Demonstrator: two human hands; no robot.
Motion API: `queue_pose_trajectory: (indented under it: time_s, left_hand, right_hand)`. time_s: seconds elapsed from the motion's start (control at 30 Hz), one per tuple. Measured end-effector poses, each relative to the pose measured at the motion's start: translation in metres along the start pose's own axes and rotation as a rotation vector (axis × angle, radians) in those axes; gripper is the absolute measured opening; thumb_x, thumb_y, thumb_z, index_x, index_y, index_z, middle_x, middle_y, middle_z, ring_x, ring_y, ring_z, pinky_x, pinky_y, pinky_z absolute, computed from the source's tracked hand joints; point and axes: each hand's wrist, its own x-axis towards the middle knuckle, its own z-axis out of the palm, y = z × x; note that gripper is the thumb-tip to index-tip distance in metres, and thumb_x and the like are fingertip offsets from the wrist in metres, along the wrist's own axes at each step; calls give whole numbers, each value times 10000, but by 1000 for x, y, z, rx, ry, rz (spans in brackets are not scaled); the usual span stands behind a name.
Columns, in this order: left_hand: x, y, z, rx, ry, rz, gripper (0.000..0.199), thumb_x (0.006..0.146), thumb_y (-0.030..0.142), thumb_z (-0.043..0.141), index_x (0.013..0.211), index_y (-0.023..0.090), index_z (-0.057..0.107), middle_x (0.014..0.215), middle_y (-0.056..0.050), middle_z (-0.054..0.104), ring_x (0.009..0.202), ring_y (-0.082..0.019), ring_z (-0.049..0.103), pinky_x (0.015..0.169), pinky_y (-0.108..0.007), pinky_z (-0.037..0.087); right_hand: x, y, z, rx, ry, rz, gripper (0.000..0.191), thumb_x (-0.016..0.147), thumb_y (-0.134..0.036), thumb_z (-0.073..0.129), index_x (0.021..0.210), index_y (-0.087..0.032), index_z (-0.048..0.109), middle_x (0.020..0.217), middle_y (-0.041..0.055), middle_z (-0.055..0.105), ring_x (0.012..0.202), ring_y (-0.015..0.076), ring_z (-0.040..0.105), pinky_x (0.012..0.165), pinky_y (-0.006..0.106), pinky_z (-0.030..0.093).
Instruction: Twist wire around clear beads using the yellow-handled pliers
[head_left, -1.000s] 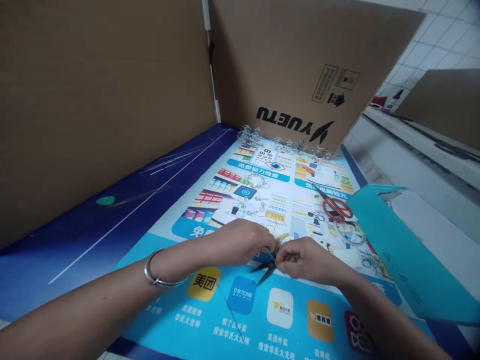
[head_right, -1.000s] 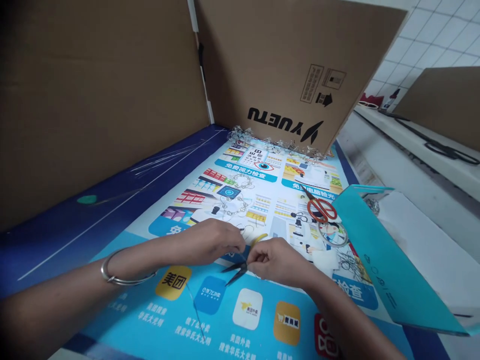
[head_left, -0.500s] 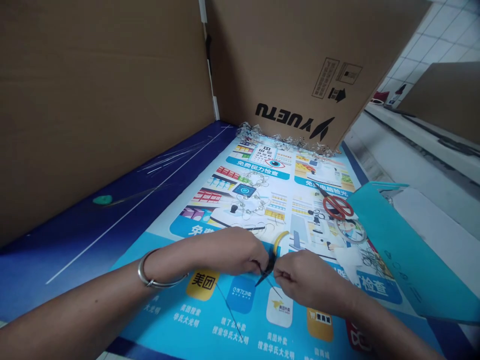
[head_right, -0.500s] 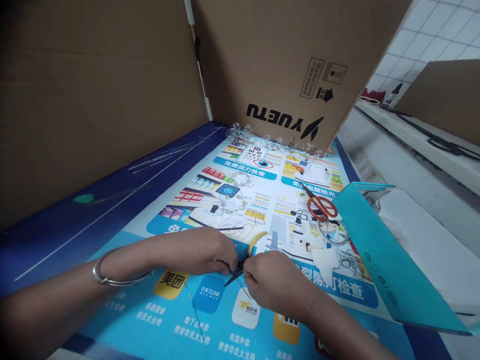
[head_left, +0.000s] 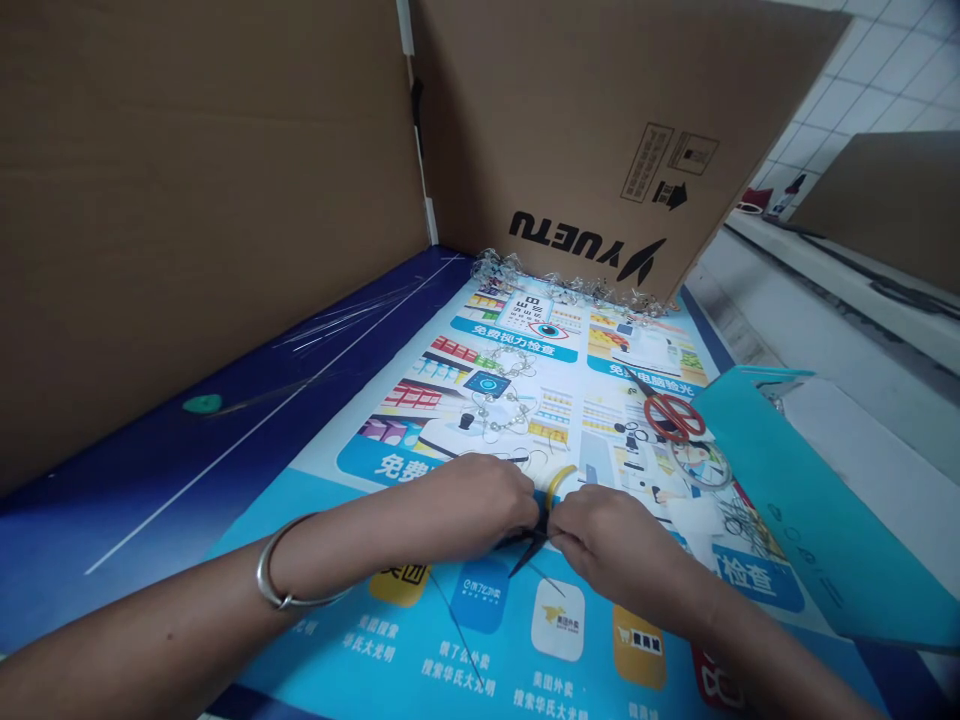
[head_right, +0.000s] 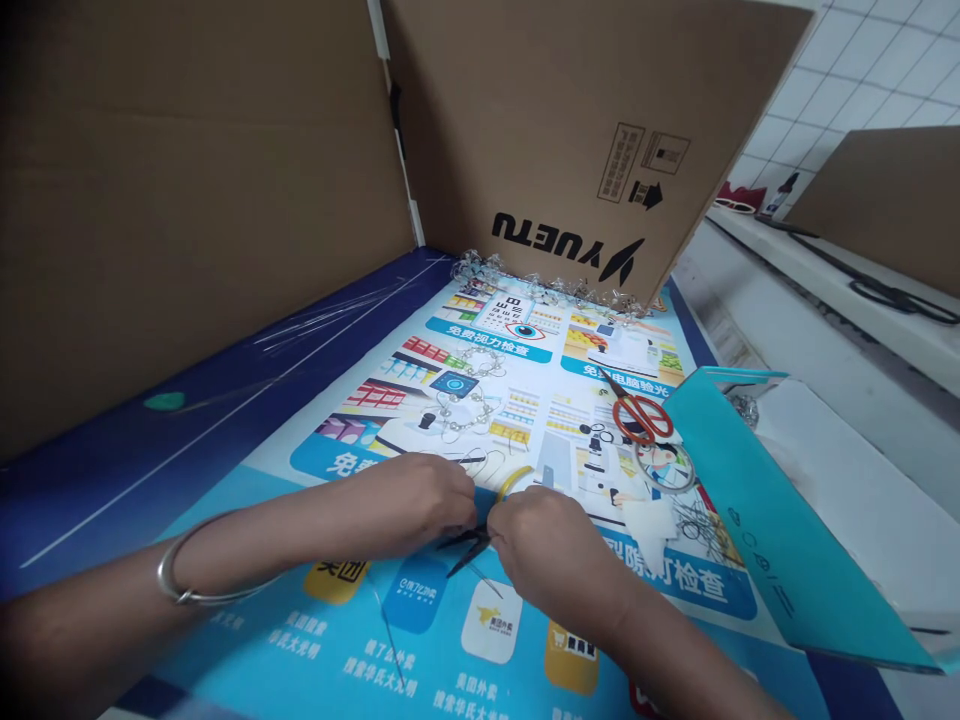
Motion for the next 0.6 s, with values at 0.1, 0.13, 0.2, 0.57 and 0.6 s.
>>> queue_pose_trajectory:
  time_s: [0.1, 0.13, 0.2, 0.57, 0.6]
  left_hand:
    - [3, 6, 2, 190, -48, 27, 148, 790, 104, 512, 670, 171, 568, 653, -25, 590, 647, -176, 555, 589, -285, 415]
    - [4, 8, 2, 237, -41, 8, 133, 791, 101, 510, 688, 168, 562, 668, -31, 589, 658, -186, 553, 593, -296, 418]
    - [7, 10, 2, 295, -27, -31, 116, 781, 89, 511, 705, 167, 554, 691, -39, 586, 673, -202, 547, 597, -312, 420]
    - [12, -23, 11, -9, 226, -339, 190, 798, 105, 448, 781, 169, 626, 739, -40, 630, 681, -160, 573, 598, -251, 437]
    - [12, -26, 10, -82, 254, -367, 197, 804, 115, 447, 806, 181, 633, 764, -31, 643, 699, -156, 581, 618, -251, 442]
  right_hand:
    - [3, -1, 2, -48, 35, 59, 205, 857, -180, 433, 665, -170, 505, 684, 1, 542, 589, 106, 440, 506, 233, 224]
    - [5, -1, 2, -68, 51, 80, 196, 851, -167, 435, 668, -170, 506, 685, 5, 546, 586, 110, 444, 505, 236, 223]
    - [10, -1, 0, -97, 77, 109, 186, 843, -148, 430, 677, -172, 511, 686, 13, 550, 581, 117, 449, 500, 240, 222]
    - [36, 22, -2, 421, 245, 228, 155, 808, -201, 452, 728, -193, 583, 670, -10, 567, 614, 117, 514, 533, 216, 333]
    - [38, 24, -1, 564, 251, 248, 142, 804, -232, 465, 743, -192, 587, 647, -13, 565, 594, 119, 520, 525, 218, 348]
